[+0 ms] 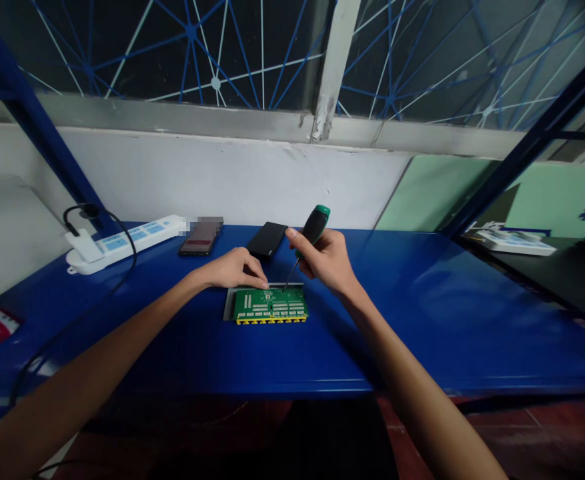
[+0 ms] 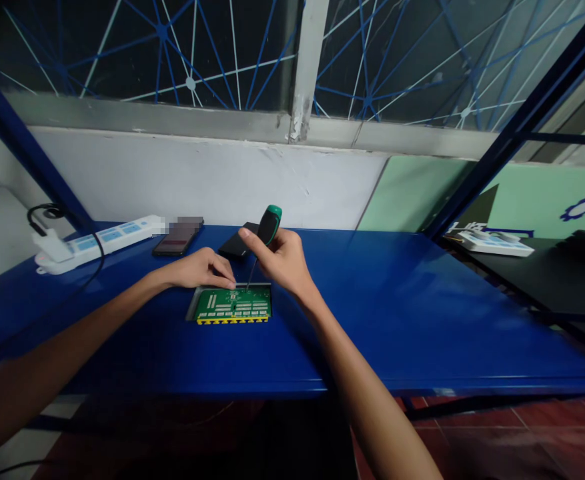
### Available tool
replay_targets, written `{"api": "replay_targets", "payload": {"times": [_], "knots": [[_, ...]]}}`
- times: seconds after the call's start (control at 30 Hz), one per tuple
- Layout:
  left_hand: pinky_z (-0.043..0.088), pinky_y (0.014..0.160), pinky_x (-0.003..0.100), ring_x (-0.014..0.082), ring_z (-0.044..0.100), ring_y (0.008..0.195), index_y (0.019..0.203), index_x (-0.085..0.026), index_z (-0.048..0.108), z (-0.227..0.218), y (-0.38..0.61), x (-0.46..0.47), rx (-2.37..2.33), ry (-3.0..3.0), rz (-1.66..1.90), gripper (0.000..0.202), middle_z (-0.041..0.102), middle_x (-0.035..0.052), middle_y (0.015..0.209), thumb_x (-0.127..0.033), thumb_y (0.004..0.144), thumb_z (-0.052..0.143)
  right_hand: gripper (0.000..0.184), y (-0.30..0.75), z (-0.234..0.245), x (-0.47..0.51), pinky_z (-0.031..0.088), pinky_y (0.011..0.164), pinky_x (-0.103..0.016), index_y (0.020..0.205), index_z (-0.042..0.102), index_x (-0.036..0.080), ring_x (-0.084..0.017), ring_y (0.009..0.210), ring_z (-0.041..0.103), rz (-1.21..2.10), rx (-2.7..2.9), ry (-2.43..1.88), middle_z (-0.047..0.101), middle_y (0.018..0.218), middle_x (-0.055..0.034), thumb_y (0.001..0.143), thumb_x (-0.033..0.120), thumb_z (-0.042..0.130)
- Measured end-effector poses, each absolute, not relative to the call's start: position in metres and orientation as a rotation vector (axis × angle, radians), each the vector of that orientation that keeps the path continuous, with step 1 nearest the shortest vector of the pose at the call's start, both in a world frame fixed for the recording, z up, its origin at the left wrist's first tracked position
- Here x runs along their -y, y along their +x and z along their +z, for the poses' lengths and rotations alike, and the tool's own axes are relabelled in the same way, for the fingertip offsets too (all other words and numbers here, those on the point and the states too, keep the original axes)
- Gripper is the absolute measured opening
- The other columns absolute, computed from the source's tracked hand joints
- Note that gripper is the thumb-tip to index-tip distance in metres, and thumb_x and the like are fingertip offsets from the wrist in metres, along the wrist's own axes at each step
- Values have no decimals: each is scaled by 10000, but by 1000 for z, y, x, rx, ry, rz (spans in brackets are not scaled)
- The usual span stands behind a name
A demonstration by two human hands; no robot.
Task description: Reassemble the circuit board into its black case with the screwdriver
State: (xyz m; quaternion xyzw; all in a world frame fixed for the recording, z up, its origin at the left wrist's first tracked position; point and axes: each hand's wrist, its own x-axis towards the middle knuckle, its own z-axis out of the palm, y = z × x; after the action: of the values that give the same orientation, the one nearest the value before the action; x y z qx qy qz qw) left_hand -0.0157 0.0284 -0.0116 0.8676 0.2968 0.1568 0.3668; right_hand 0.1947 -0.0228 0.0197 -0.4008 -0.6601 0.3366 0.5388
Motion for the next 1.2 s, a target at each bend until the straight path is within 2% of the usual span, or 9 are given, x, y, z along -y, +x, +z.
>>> {"api": "replay_targets", "payload": {"times": [0.23, 0.6, 1.2], "knots": [[455, 702, 265, 180, 666, 784, 841, -179, 760, -27, -6, -29, -780, 2227, 513, 174, 745, 43, 825, -334, 795, 694, 439, 185, 20, 36, 294, 341, -222, 548, 478, 186, -71, 322, 428, 842, 1787, -975, 463, 386, 45, 792, 511, 643], [482, 716, 260, 187, 685, 814, 838, -168, 756, -28, -5, -28, -775, 2224, 546, 140, 752, 41, 839, -284, 792, 692, 464, 186, 14, 31, 279, 385, -236, 519, 448, 186, -73, 371, 426, 721, 1857, -1047, 441, 401, 42, 809, 505, 619], [476, 731, 287, 202, 677, 830, 891, -162, 755, -27, -5, -28, -764, 2253, 517, 205, 748, 70, 910, -329, 802, 676, 464, 184, 16, 34, 264, 396, -245, 507, 441, 189, -73, 396, 381, 753, 1846, -1008, 406, 430, 47, 803, 492, 630]]}}
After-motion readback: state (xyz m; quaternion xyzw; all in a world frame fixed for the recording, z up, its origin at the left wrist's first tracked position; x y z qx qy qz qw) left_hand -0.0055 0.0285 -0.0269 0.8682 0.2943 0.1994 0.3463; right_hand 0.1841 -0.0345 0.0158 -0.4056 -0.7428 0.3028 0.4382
